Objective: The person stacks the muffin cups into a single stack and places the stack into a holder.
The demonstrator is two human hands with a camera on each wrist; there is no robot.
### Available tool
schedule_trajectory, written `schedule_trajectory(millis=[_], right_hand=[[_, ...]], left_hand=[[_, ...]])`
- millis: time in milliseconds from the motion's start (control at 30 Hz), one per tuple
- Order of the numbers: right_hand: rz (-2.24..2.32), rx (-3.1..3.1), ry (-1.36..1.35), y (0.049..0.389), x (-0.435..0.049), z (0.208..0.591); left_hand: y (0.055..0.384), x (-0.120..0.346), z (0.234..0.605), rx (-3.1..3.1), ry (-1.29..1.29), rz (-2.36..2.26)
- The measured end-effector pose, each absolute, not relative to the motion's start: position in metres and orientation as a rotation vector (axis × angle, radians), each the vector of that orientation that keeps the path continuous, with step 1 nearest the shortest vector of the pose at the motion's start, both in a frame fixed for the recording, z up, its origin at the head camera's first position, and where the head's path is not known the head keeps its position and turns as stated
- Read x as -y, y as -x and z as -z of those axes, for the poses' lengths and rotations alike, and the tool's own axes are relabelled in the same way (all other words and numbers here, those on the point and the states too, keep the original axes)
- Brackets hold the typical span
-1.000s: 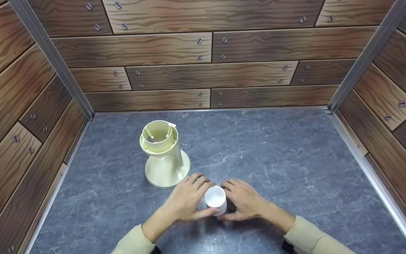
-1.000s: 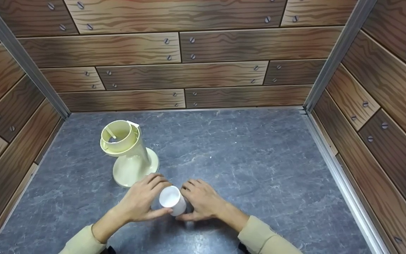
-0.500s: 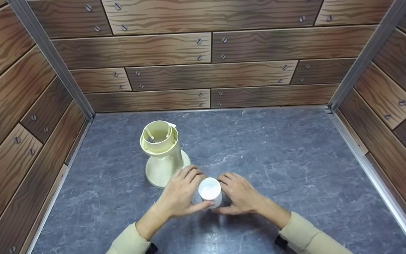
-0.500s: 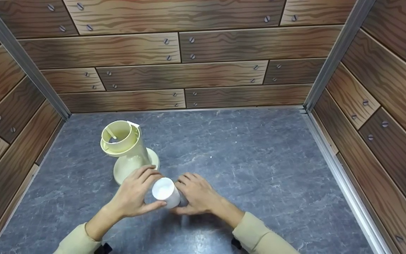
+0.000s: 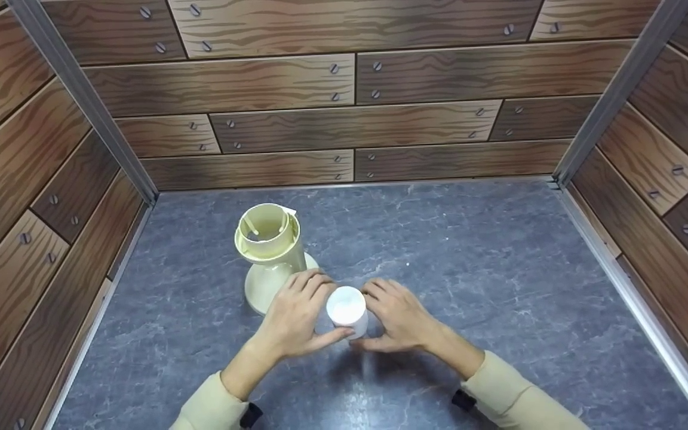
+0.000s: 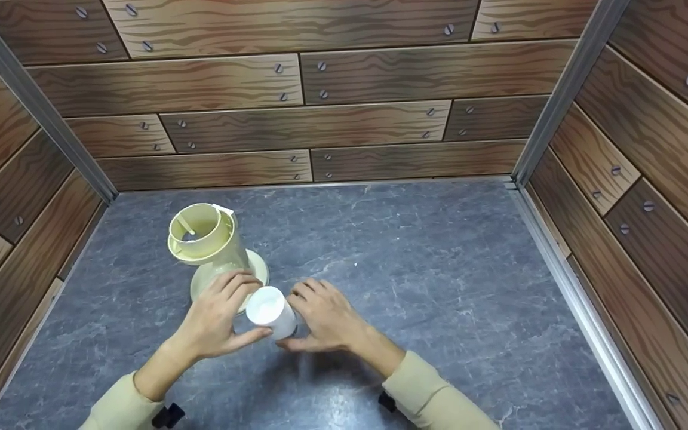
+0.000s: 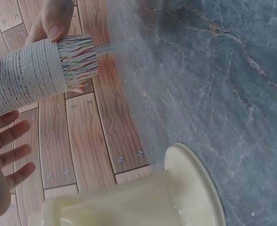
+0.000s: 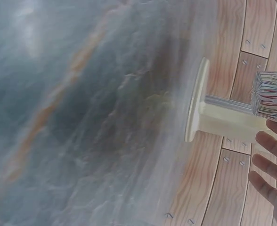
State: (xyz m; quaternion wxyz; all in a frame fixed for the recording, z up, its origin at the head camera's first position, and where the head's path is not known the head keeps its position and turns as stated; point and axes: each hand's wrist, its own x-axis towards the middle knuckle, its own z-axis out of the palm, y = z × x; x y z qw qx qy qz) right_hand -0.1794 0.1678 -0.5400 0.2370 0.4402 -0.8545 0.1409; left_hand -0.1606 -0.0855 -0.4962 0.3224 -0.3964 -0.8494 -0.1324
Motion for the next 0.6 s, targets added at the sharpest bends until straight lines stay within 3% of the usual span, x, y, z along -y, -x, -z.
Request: schedule_trajectory(millis=[600], right_hand=[[-0.441, 2.333, -1.107, 0.189, -0.141, 0.515]], left_hand=[[0.173, 0.099, 0.476, 2.134, 1.003, 0.401]])
